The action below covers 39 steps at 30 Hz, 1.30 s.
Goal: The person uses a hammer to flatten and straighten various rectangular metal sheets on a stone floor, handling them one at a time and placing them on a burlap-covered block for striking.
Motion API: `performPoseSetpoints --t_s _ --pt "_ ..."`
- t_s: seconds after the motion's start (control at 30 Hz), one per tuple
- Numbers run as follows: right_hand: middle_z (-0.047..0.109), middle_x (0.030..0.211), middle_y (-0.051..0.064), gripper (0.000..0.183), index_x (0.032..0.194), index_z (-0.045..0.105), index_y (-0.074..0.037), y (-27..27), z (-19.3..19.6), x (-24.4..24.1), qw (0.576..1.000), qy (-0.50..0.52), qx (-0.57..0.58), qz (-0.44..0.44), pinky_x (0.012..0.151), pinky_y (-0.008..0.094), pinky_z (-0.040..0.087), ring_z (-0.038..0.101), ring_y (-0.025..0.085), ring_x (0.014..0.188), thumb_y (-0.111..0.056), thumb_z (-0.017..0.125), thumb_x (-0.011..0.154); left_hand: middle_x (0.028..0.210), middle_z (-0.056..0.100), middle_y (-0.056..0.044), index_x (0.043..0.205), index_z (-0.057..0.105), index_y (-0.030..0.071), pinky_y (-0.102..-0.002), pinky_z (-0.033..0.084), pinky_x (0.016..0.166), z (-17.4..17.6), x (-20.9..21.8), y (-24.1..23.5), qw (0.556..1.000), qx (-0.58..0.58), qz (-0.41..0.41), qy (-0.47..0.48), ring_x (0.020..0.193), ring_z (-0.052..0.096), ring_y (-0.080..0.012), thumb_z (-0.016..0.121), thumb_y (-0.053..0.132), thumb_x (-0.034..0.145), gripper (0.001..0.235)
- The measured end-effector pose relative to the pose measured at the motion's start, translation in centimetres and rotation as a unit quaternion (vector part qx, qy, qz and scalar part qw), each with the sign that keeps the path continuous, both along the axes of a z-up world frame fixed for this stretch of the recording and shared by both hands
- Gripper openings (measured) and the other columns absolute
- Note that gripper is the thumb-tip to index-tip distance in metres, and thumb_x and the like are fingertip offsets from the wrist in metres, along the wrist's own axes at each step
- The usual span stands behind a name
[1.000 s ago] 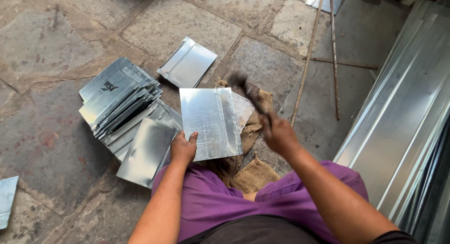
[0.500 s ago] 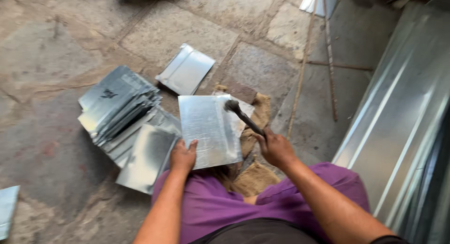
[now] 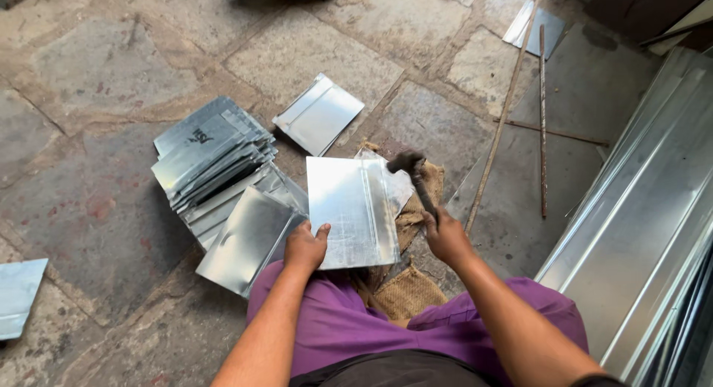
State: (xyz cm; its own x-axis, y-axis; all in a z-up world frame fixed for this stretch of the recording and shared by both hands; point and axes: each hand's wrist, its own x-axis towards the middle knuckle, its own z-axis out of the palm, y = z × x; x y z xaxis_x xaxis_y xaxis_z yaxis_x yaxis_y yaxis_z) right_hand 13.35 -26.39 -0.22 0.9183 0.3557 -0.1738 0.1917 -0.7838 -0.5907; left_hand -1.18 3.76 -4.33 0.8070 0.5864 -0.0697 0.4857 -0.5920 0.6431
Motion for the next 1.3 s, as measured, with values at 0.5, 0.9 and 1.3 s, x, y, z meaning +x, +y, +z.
performPoseSetpoints --t_s 0.5,0.9,1.3 --pt "0.035 0.059 -0.002 0.035 0.086 0.043 -0.016 -9.1 -8.4 -6.1 0.700 0.466 0.410 -0.354 0.037 0.027 0.025 0.029 0.010 0.043 -0.046 0.050 0.104 0.103 0.074 -0.024 0.112 0.066 -0.003 -0.047 0.055 0.088 7.8 4.4 -1.2 0.986 -0.129 -0.047 -0.090 0.099 0.071 -0.0420 0.063 0.027 0.097 0.034" --pt "0.038 0.061 -0.001 0.033 0.092 0.045 -0.013 -9.0 -5.2 -6.6 0.741 0.416 0.420 -0.317 0.036 0.028 0.029 0.032 0.010 0.044 -0.043 0.052 0.103 0.136 0.065 -0.003 0.114 0.063 0.020 -0.051 0.047 0.109 8.8 5.9 3.3 0.910 0.314 -0.269 0.003 0.130 0.058 -0.0275 0.047 0.007 0.095 0.028" --pt "0.042 0.058 0.001 0.028 0.103 0.048 -0.008 -7.7 5.0 -9.8 0.851 0.320 0.357 -0.215 0.034 0.030 0.035 0.038 0.012 0.040 -0.034 0.057 0.099 0.147 0.050 -0.032 0.148 0.039 -0.003 -0.047 0.042 0.114 -5.8 7.9 -2.2 0.943 -0.203 0.252 0.072 0.137 0.049 -0.0445 0.067 0.063 0.092 0.091"
